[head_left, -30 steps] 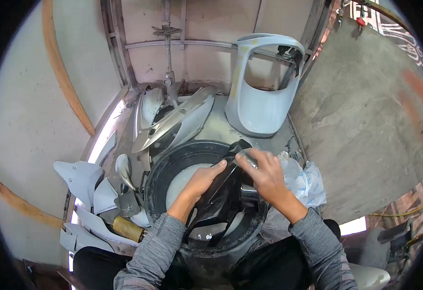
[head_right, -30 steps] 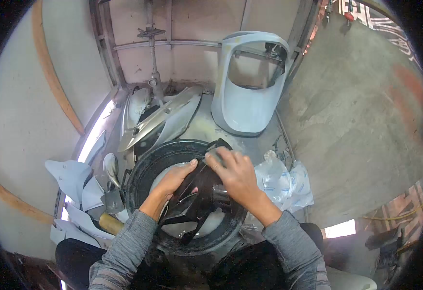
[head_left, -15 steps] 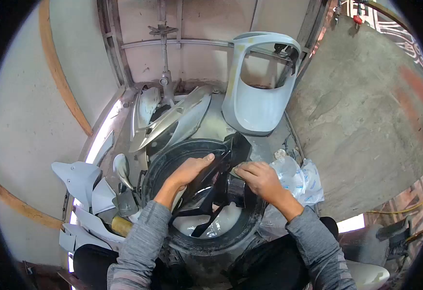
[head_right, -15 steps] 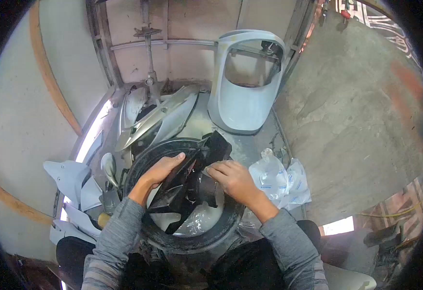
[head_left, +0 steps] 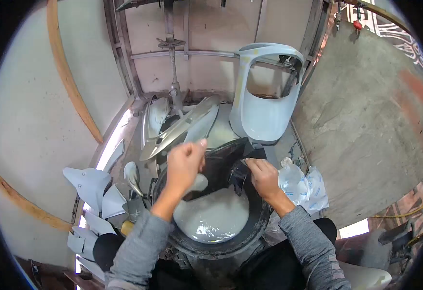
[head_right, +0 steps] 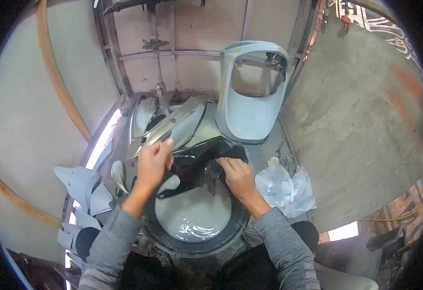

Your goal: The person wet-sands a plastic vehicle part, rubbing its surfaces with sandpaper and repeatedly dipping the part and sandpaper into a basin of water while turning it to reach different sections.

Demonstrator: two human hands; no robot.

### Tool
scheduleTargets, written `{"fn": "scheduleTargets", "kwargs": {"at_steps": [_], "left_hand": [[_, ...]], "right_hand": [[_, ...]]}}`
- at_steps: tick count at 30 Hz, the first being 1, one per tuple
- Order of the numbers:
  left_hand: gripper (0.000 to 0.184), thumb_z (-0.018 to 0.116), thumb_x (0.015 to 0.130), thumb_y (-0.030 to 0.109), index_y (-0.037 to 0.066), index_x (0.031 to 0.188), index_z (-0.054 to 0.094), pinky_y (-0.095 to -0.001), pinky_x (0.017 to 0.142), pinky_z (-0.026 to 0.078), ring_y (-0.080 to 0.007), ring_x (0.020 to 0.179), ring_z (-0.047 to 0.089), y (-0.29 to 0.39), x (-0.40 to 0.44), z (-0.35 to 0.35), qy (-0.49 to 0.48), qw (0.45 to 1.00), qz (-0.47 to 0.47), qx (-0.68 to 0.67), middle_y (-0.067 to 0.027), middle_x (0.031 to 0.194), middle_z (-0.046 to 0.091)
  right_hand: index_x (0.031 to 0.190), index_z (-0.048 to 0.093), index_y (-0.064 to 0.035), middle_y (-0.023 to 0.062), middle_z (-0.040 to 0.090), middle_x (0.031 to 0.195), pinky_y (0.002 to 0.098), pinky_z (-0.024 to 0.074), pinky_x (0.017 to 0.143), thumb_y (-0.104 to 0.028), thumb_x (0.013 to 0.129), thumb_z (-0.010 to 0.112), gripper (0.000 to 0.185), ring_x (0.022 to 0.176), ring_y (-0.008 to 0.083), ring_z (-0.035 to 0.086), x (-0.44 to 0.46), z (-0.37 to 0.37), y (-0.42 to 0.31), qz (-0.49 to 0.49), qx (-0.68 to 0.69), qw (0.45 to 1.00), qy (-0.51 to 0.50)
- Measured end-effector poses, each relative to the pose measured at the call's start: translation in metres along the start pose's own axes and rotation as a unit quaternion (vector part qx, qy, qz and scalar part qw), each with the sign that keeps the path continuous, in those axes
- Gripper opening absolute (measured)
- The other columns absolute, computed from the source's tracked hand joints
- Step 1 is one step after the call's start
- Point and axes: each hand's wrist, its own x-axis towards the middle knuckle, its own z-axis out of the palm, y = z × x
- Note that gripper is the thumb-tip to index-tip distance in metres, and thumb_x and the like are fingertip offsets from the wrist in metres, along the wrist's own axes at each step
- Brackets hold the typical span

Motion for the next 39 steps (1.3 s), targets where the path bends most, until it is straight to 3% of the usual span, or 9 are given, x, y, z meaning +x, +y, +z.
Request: {"fn": "scheduleTargets", "kwargs": {"at_steps": [3,5,8,11,15,28,30,32,39], "left_hand": [[0.06,0.066,0.095,0.044,0.005,0.052,0.054,-0.0301,0.047,0.035,-0.0066,0.047,0.041,-0.021,-0.049,0.003,-0.004,0.998,0.008,0.057,0.0026,0.05,0.049],[0.06,0.067,0.093,0.051,0.009,0.052,0.054,-0.0283,0.046,0.032,-0.0074,0.048,0.041,-0.035,-0.074,0.003,-0.045,0.979,-0.193,-0.044,0.0043,0.051,0.047],[0.054,0.065,0.092,0.057,0.003,0.093,0.063,-0.032,0.074,0.052,-0.0187,0.082,0.064,-0.062,-0.075,0.014,-0.098,0.912,-0.33,-0.222,-0.0105,0.09,0.065],[0.059,0.06,0.097,0.05,-0.003,0.123,0.056,-0.0467,0.1,0.049,-0.0311,0.117,0.06,-0.053,-0.073,0.032,-0.011,0.837,-0.351,-0.421,-0.0191,0.119,0.064],[0.031,0.054,0.101,0.021,0.0,0.122,0.057,-0.0467,0.099,0.049,-0.0303,0.117,0.059,-0.05,-0.07,0.03,-0.145,0.726,-0.236,-0.63,-0.0179,0.122,0.063],[0.021,0.052,0.096,0.006,-0.011,0.105,0.061,-0.0457,0.098,0.049,-0.0314,0.104,0.064,-0.113,-0.072,0.041,-0.058,0.776,-0.238,-0.581,-0.02,0.109,0.066],[0.032,0.054,0.092,-0.002,-0.004,0.124,0.057,-0.0413,0.09,0.051,-0.0246,0.107,0.065,-0.12,-0.072,0.048,-0.03,0.783,-0.249,-0.57,-0.0131,0.117,0.065],[0.034,0.055,0.092,-0.001,-0.001,0.127,0.057,-0.0402,0.09,0.051,-0.0236,0.108,0.064,-0.126,-0.075,0.044,-0.045,0.781,-0.268,-0.563,-0.0114,0.119,0.065],[0.028,0.053,0.098,0.014,-0.003,0.12,0.059,-0.0459,0.103,0.044,-0.0281,0.116,0.062,-0.134,-0.081,0.044,-0.041,0.798,-0.253,-0.546,-0.014,0.123,0.065]], "right_hand": [[0.106,0.069,-0.004,0.0078,0.07,0.097,0.0376,0.0551,0.073,0.0,0.076,0.064,0.031,0.085,0.0261,0.068,0.007,-0.001,-0.008,0.05,0.017,0.998,0.023],[0.108,0.069,-0.0036,0.0083,0.07,0.101,0.0378,0.0556,0.075,0.003,0.075,0.064,0.034,0.087,0.0275,0.068,0.006,0.003,-0.013,0.083,0.029,0.996,0.034],[0.108,0.069,-0.0038,0.0089,0.07,0.103,0.0372,0.0554,0.076,0.005,0.073,0.065,0.036,0.089,0.0277,0.068,0.006,0.001,-0.027,0.097,0.04,0.994,0.027],[0.109,0.069,-0.0026,0.0108,0.07,0.103,0.0384,0.0548,0.078,0.006,0.074,0.063,0.036,0.091,0.03,0.068,0.007,-0.001,-0.037,0.093,0.061,0.993,0.031],[0.111,0.066,0.0025,0.0158,0.068,0.107,0.042,0.0533,0.086,0.009,0.075,0.058,0.037,0.099,0.0355,0.066,0.007,-0.003,-0.051,0.126,0.157,0.98,0.004],[0.117,0.068,0.0005,0.0199,0.068,0.118,0.0438,0.049,0.103,0.012,0.075,0.055,0.045,0.118,0.0371,0.063,-0.008,-0.008,-0.082,0.137,0.246,0.952,-0.115],[0.119,0.067,0.0009,0.0206,0.067,0.12,0.0446,0.0485,0.104,0.011,0.077,0.054,0.045,0.119,0.0377,0.062,-0.014,0.0,-0.088,0.165,0.231,0.948,-0.141],[0.123,0.064,0.0009,0.0213,0.065,0.124,0.0444,0.0466,0.106,0.009,0.081,0.053,0.045,0.119,0.0377,0.061,-0.015,-0.006,-0.103,0.088,0.218,0.961,-0.147],[0.13,0.062,-0.0048,0.0223,0.06,0.134,0.0435,0.0457,0.106,0.003,0.085,0.053,0.047,0.12,0.0407,0.059,-0.031,0.0,-0.076,0.206,0.253,0.916,-0.233]]}}
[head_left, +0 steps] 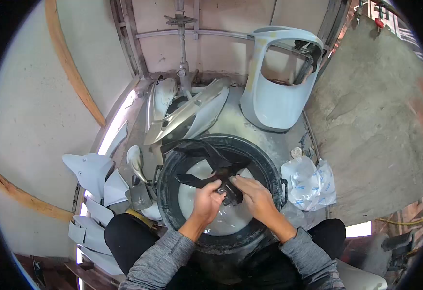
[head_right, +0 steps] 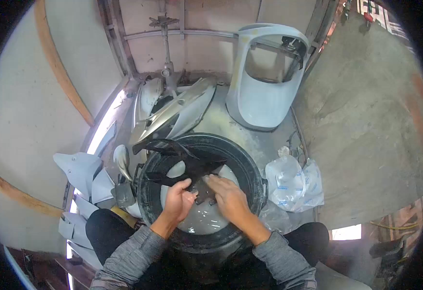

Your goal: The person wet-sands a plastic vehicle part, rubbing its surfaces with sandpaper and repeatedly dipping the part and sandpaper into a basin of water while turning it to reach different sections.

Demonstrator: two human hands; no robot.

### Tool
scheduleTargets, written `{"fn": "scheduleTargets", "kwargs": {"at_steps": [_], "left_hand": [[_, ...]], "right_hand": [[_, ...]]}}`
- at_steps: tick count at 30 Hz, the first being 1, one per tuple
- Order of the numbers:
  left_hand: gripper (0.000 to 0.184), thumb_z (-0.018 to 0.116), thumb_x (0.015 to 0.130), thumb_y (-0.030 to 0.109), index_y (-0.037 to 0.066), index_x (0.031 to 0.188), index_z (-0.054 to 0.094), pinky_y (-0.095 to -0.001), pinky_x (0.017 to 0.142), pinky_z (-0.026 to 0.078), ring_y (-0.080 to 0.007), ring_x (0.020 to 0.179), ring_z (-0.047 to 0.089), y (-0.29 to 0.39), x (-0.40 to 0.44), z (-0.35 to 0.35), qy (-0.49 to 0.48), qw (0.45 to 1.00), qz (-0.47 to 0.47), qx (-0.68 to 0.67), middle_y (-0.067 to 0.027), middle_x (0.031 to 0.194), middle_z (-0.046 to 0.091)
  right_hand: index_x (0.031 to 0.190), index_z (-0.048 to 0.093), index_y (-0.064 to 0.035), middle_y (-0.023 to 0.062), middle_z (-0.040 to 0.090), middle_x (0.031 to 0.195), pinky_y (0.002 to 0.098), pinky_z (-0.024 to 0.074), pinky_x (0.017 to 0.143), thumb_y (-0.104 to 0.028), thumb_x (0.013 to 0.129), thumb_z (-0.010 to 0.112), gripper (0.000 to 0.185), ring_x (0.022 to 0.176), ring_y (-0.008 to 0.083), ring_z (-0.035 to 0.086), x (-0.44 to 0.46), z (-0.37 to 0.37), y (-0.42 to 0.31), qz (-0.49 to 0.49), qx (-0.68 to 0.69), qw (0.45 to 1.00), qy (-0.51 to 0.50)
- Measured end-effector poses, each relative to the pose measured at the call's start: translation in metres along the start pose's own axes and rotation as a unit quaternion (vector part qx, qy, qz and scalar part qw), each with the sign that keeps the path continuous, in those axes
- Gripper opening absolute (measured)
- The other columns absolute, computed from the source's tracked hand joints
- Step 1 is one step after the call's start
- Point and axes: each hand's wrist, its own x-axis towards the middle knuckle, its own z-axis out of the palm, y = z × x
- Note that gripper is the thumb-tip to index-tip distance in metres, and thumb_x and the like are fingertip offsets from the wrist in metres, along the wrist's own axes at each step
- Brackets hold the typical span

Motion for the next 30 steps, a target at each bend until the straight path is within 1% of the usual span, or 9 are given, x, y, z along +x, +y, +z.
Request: {"fn": "scheduleTargets", "kwargs": {"at_steps": [3,6,9,13,17,22,24,25,30], "left_hand": [[0.028,0.052,0.101,0.021,0.004,0.122,0.059,-0.0433,0.101,0.045,-0.0251,0.115,0.061,0.008,-0.006,0.01,0.009,1.0,-0.002,0.005,-0.009,0.124,0.064],[0.03,0.048,0.104,0.027,0.008,0.124,0.058,-0.0414,0.099,0.044,-0.0234,0.116,0.06,0.006,-0.008,0.014,0.001,1.0,0.009,0.001,-0.0065,0.125,0.063],[0.033,0.046,0.104,0.03,0.009,0.127,0.057,-0.0402,0.098,0.044,-0.0236,0.12,0.058,0.008,-0.009,0.014,0.001,1.0,0.005,0.004,-0.0069,0.129,0.062],[0.037,0.045,0.105,0.035,0.009,0.131,0.055,-0.0398,0.098,0.043,-0.0239,0.124,0.056,0.006,-0.008,0.001,-0.019,1.0,-0.011,-0.02,-0.0072,0.134,0.06],[0.049,0.045,0.103,0.043,0.009,0.137,0.048,-0.0452,0.1,0.044,-0.0279,0.126,0.055,0.005,-0.012,0.001,-0.034,0.999,0.003,0.018,-0.0099,0.139,0.056],[0.05,0.052,0.095,0.039,0.009,0.134,0.049,-0.0474,0.102,0.043,-0.0311,0.126,0.055,-0.001,-0.022,0.004,0.0,1.0,0.022,0.01,-0.0136,0.135,0.057],[0.049,0.054,0.094,0.036,0.007,0.133,0.05,-0.0492,0.105,0.042,-0.0321,0.126,0.055,-0.005,-0.024,0.005,0.017,0.999,0.021,0.025,-0.015,0.136,0.057],[0.049,0.054,0.094,0.036,0.007,0.133,0.05,-0.0492,0.105,0.042,-0.0321,0.126,0.055,-0.004,-0.021,0.006,0.016,0.999,0.02,0.024,-0.015,0.136,0.057],[0.05,0.053,0.095,0.031,0.0,0.135,0.053,-0.0424,0.104,0.045,-0.0268,0.121,0.058,0.001,-0.027,0.015,-0.01,0.999,0.044,-0.02,-0.014,0.132,0.06]], "right_hand": [[0.134,0.062,-0.0121,0.0159,0.056,0.142,0.0404,0.0444,0.108,-0.001,0.091,0.051,0.046,0.125,0.0388,0.056,-0.002,0.006,0.017,0.01,0.009,1.0,-0.014],[0.138,0.058,-0.005,0.0117,0.052,0.148,0.0396,0.0438,0.107,-0.004,0.096,0.05,0.043,0.131,0.0303,0.054,-0.008,0.011,0.028,0.178,0.194,0.963,-0.054],[0.137,0.059,-0.0053,0.0202,0.05,0.148,0.0411,0.0365,0.113,-0.006,0.093,0.054,0.044,0.134,0.0382,0.049,-0.014,0.028,0.015,0.083,0.173,0.981,0.025],[0.128,0.063,-0.0015,0.0197,0.057,0.139,0.047,0.0363,0.112,-0.012,0.091,0.054,0.04,0.128,0.0417,0.051,-0.011,0.019,-0.002,-0.033,0.03,0.999,0.006],[0.126,0.065,-0.0031,0.0185,0.062,0.132,0.047,0.0396,0.109,-0.016,0.097,0.053,0.035,0.126,0.0378,0.052,-0.008,0.02,-0.004,0.043,0.032,0.998,0.014],[0.125,0.063,0.0023,0.0186,0.065,0.128,0.0466,0.0406,0.107,-0.016,0.1,0.051,0.033,0.119,0.0357,0.061,-0.006,0.029,-0.002,-0.08,-0.069,0.994,0.029],[0.124,0.064,0.0029,0.0192,0.064,0.129,0.0469,0.0407,0.107,-0.015,0.1,0.051,0.032,0.12,0.0356,0.06,-0.01,0.03,-0.013,-0.027,-0.026,0.999,0.034],[0.123,0.064,0.0035,0.0197,0.063,0.13,0.0471,0.0407,0.108,-0.014,0.1,0.05,0.031,0.12,0.0354,0.06,-0.011,0.032,-0.021,0.024,0.016,0.999,0.037],[0.121,0.064,0.004,0.0212,0.062,0.13,0.048,0.0396,0.11,-0.01,0.097,0.051,0.031,0.12,0.0372,0.059,-0.002,0.033,-0.013,-0.036,-0.018,0.998,0.051]]}}
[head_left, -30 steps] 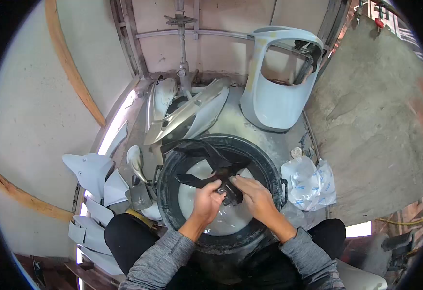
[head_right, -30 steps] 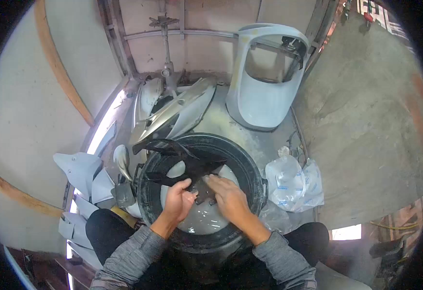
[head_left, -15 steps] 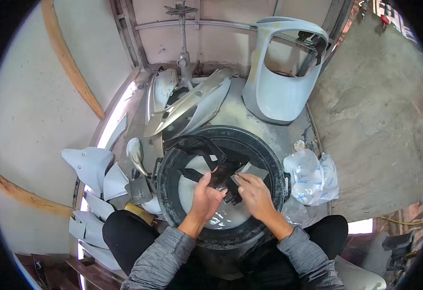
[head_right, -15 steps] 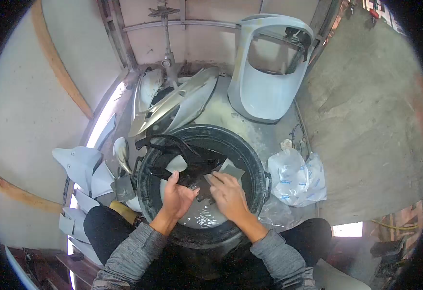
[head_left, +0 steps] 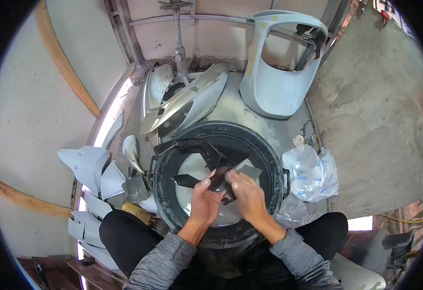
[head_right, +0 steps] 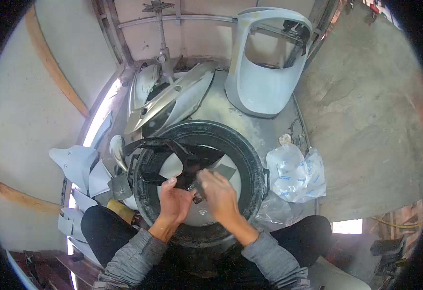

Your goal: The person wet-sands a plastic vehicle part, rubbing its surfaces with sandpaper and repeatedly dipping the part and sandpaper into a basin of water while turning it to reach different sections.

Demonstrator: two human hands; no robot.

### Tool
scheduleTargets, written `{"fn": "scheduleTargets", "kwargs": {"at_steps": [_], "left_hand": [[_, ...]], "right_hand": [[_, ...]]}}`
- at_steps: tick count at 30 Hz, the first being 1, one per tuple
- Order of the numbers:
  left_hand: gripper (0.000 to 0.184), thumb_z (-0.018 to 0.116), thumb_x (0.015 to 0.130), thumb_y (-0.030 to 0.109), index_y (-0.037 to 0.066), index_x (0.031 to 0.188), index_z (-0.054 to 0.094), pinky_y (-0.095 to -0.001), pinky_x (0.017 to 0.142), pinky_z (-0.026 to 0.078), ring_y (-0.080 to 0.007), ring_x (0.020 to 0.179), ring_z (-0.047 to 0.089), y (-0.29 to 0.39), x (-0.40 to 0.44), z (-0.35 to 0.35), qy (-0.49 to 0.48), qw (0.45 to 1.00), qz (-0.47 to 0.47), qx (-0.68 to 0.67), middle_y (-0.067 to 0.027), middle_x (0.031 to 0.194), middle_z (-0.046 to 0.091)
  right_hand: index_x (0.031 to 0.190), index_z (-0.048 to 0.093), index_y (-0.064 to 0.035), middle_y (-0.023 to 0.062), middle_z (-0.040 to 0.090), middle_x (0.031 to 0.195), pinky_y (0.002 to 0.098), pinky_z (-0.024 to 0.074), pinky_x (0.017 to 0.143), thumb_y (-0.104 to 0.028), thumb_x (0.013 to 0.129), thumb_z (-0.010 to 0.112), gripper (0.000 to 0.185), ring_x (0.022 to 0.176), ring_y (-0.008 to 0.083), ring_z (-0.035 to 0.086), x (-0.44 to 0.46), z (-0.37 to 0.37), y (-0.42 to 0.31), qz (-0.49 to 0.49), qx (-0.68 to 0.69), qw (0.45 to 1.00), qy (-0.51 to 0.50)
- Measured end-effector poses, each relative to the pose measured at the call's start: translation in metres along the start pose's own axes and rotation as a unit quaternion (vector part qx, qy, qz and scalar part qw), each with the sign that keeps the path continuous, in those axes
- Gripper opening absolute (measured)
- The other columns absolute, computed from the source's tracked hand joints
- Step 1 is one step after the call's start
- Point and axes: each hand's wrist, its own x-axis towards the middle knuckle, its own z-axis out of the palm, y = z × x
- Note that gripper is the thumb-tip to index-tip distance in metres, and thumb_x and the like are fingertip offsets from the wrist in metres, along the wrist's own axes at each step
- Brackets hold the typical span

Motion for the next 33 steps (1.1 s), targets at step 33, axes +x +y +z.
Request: {"fn": "scheduleTargets", "kwargs": {"at_steps": [33], "left_hand": [[0.046,0.056,0.091,0.04,0.008,0.124,0.059,-0.0427,0.097,0.045,-0.0259,0.116,0.061,0.012,0.0,0.008,0.023,0.999,0.02,-0.045,-0.008,0.129,0.064]], "right_hand": [[0.122,0.067,0.0,0.0211,0.067,0.123,0.0415,0.0489,0.098,-0.02,0.102,0.05,0.033,0.115,0.0413,0.063,-0.001,-0.012,0.003,-0.062,-0.032,0.995,0.066]]}}
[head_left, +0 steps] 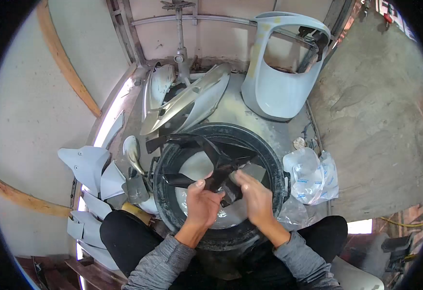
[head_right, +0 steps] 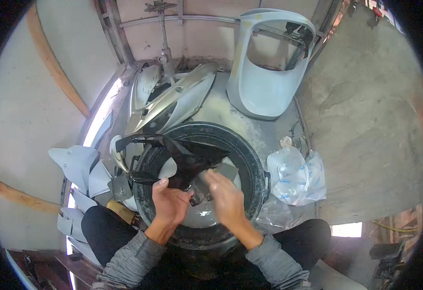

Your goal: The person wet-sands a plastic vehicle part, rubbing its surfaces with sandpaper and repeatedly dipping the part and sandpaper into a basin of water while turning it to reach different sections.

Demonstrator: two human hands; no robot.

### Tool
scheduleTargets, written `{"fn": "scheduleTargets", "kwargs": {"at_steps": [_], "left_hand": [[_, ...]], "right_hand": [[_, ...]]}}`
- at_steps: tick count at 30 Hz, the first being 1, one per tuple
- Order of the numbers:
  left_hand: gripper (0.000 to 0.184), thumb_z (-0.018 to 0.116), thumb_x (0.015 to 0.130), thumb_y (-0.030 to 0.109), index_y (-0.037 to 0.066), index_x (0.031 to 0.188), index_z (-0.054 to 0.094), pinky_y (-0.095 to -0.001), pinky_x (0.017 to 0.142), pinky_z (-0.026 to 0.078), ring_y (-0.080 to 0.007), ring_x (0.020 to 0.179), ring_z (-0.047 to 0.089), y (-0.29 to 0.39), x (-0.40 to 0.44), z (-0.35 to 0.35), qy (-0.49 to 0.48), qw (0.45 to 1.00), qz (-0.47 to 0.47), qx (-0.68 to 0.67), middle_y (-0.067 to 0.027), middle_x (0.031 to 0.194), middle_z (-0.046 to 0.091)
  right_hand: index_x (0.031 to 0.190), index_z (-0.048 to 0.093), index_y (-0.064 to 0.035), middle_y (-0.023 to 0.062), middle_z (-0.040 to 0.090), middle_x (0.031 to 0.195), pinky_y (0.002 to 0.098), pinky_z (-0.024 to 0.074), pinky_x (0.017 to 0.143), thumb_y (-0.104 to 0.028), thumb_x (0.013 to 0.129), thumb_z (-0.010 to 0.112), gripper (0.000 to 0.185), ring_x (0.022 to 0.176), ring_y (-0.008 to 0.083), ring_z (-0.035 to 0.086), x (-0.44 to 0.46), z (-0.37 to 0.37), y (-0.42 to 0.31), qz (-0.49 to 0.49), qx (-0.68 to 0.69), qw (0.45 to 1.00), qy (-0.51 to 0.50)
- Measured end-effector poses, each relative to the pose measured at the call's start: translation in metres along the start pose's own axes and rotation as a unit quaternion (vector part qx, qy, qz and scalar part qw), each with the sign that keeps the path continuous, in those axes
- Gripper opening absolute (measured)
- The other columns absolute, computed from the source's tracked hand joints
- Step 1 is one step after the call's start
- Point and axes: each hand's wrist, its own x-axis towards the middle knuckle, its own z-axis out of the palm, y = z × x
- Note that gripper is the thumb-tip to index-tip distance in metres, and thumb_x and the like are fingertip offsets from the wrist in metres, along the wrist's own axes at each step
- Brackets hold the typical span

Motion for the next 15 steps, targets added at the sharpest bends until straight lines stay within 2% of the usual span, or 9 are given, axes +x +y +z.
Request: {"fn": "scheduleTargets", "kwargs": {"at_steps": [1,2,3,4,6,8,11,12,15], "left_hand": [[0.048,0.056,0.09,0.041,0.009,0.126,0.058,-0.043,0.096,0.044,-0.0261,0.116,0.061,-0.001,0.002,-0.008,-0.008,1.0,-0.008,0.015,-0.0076,0.128,0.064],[0.05,0.057,0.09,0.043,0.01,0.127,0.057,-0.0432,0.096,0.044,-0.0262,0.116,0.061,-0.002,0.004,-0.01,-0.017,0.999,-0.016,0.031,-0.0073,0.127,0.065],[0.05,0.057,0.089,0.044,0.011,0.127,0.057,-0.0437,0.096,0.044,-0.027,0.116,0.061,0.0,0.003,-0.004,-0.002,0.999,-0.008,0.046,-0.0067,0.127,0.065],[0.05,0.057,0.089,0.044,0.011,0.127,0.057,-0.0437,0.096,0.044,-0.027,0.116,0.061,0.002,0.004,-0.003,-0.004,0.999,-0.009,0.048,-0.0067,0.127,0.065],[0.049,0.058,0.089,0.043,0.01,0.124,0.059,-0.0441,0.092,0.046,-0.0274,0.116,0.061,0.005,0.002,-0.004,-0.001,1.0,0.005,0.031,-0.0073,0.129,0.063],[0.049,0.058,0.087,0.043,0.009,0.123,0.059,-0.0448,0.089,0.048,-0.0286,0.115,0.061,0.01,-0.005,-0.001,0.044,0.997,0.021,0.057,-0.0092,0.13,0.062],[0.05,0.058,0.087,0.044,0.008,0.121,0.058,-0.0448,0.084,0.051,-0.0291,0.112,0.062,0.011,-0.009,0.012,0.004,0.995,0.049,0.087,-0.0099,0.127,0.062],[0.049,0.058,0.087,0.044,0.008,0.12,0.058,-0.045,0.084,0.052,-0.0295,0.111,0.062,0.011,-0.007,0.014,0.035,0.993,0.069,0.087,-0.0102,0.124,0.063],[0.047,0.059,0.087,0.044,0.008,0.118,0.059,-0.0447,0.082,0.053,-0.0295,0.108,0.063,0.016,-0.011,0.018,0.087,0.988,0.097,0.084,-0.0104,0.121,0.063]], "right_hand": [[0.122,0.067,0.0006,0.0207,0.067,0.123,0.0415,0.0492,0.098,-0.017,0.1,0.053,0.032,0.115,0.041,0.063,0.0,0.003,0.006,0.18,0.144,0.973,0.005],[0.121,0.067,0.0012,0.0203,0.067,0.123,0.0414,0.0496,0.097,-0.015,0.099,0.055,0.031,0.115,0.0408,0.063,0.0,0.004,0.01,0.349,0.28,0.894,0.012],[0.122,0.066,0.003,0.0202,0.068,0.124,0.0393,0.0488,0.099,-0.016,0.099,0.054,0.032,0.114,0.0384,0.065,0.001,0.005,0.003,0.295,0.243,0.924,0.033],[0.122,0.066,0.003,0.0202,0.068,0.124,0.0393,0.0488,0.099,-0.016,0.099,0.054,0.032,0.114,0.0384,0.065,0.003,0.004,-0.003,0.295,0.243,0.924,0.036],[0.124,0.064,0.0069,0.0219,0.067,0.125,0.0364,0.0442,0.104,-0.021,0.105,0.045,0.039,0.12,0.0315,0.063,0.007,-0.01,-0.02,0.091,0.075,0.993,0.024],[0.125,0.063,0.0081,0.0221,0.067,0.126,0.0359,0.0446,0.103,-0.022,0.106,0.045,0.04,0.12,0.0298,0.063,0.005,-0.013,-0.023,0.081,0.054,0.995,0.009],[0.125,0.062,0.0097,0.0254,0.064,0.129,0.0387,0.0438,0.105,-0.018,0.104,0.046,0.037,0.122,0.0372,0.061,0.008,-0.007,-0.012,0.34,0.273,0.9,0.018],[0.125,0.062,0.0097,0.0254,0.064,0.129,0.0387,0.0438,0.105,-0.018,0.104,0.046,0.037,0.122,0.0372,0.061,0.01,-0.008,-0.017,0.339,0.274,0.9,0.02],[0.125,0.061,0.0109,0.0269,0.063,0.129,0.0395,0.0432,0.106,-0.017,0.104,0.047,0.038,0.124,0.0374,0.06,0.01,-0.016,-0.041,0.153,0.135,0.977,0.056]]}}
